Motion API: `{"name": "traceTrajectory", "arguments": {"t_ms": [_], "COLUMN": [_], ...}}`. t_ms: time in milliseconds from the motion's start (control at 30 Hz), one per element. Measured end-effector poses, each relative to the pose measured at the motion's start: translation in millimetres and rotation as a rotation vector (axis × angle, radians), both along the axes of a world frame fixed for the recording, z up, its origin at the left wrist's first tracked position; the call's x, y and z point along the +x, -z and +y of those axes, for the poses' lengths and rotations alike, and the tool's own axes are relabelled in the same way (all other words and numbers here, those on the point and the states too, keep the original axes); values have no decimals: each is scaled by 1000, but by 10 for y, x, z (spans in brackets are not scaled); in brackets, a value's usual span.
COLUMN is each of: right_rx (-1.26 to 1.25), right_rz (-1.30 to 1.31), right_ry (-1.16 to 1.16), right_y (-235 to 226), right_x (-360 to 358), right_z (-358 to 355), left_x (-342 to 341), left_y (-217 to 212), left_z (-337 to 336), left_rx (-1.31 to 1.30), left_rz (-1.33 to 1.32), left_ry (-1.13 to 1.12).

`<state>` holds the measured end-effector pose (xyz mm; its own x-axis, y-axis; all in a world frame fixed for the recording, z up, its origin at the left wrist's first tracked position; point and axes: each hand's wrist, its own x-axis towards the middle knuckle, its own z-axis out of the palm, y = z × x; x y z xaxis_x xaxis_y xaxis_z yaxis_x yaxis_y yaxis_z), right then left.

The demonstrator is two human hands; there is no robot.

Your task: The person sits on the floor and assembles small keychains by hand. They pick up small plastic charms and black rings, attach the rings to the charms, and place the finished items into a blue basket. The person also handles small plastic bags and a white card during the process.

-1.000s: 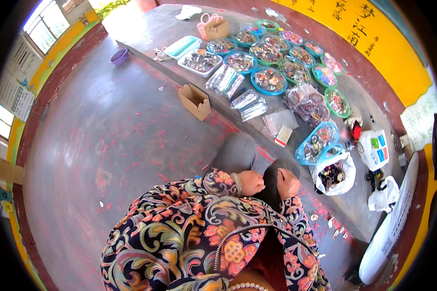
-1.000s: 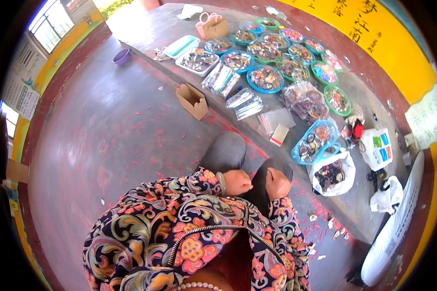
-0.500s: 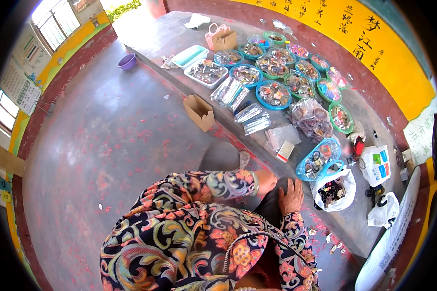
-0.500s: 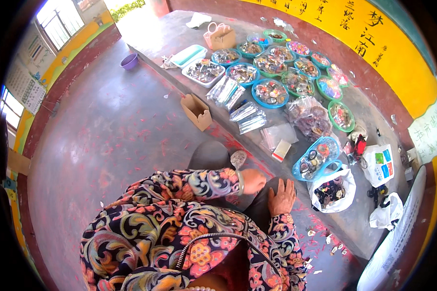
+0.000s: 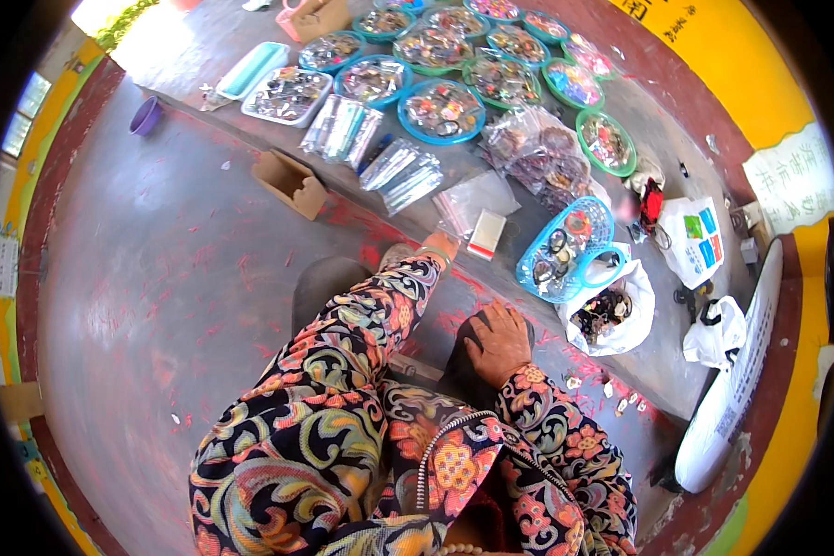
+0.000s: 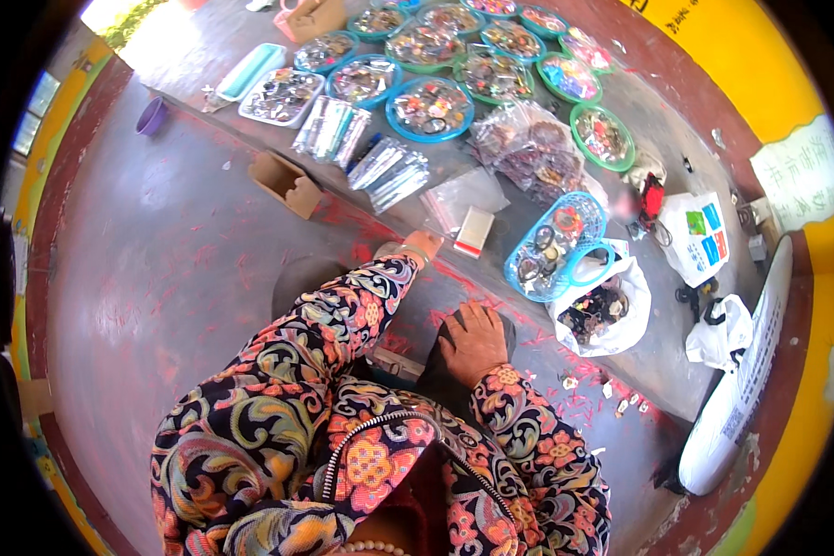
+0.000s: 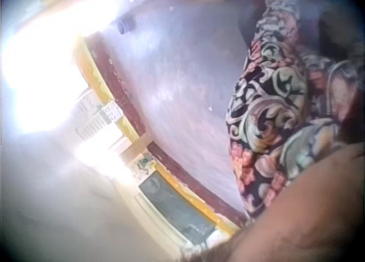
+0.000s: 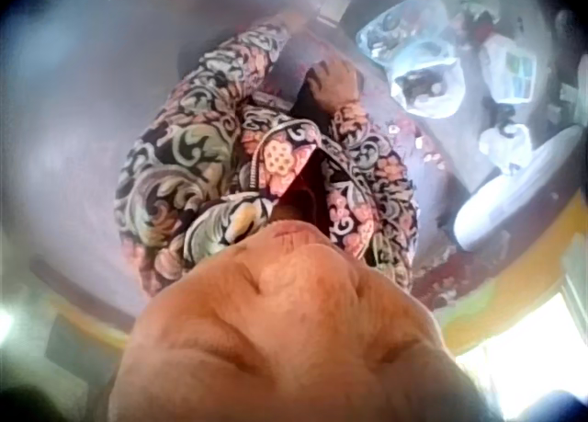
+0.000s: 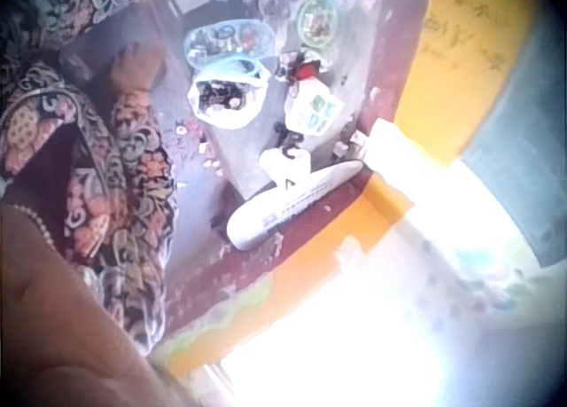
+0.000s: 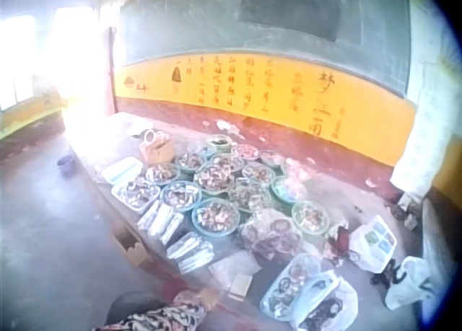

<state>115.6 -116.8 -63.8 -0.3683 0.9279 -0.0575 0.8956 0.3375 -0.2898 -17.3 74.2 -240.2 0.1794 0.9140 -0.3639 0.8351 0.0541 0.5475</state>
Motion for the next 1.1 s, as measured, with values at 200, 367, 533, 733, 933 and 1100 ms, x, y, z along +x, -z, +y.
{"name": "traceTrajectory", "arguments": {"t_ms": [200,367,533,733,933,1100], "right_rx": [18,2,11,7,17,68], "right_rz": [83,98,139,126,150,131], "right_ry": [7,62,76,68,78,87], "right_y": [-112,-109,-81,-135,-133,-90], "right_x": [33,179,186,157,182,179], "right_z": [53,37,54,44,-25,-56], "left_x": [434,835,887,949,1083,901], "left_y": [150,-119,116,211,-18,-797], "left_z": [63,106,150,228,282,392], "left_rx": [-3,5,166,11,-289,-451], "left_rz": [-57,136,212,-5,-620,-1273], "left_ry": [-226,-265,-324,-368,-531,-661]}}
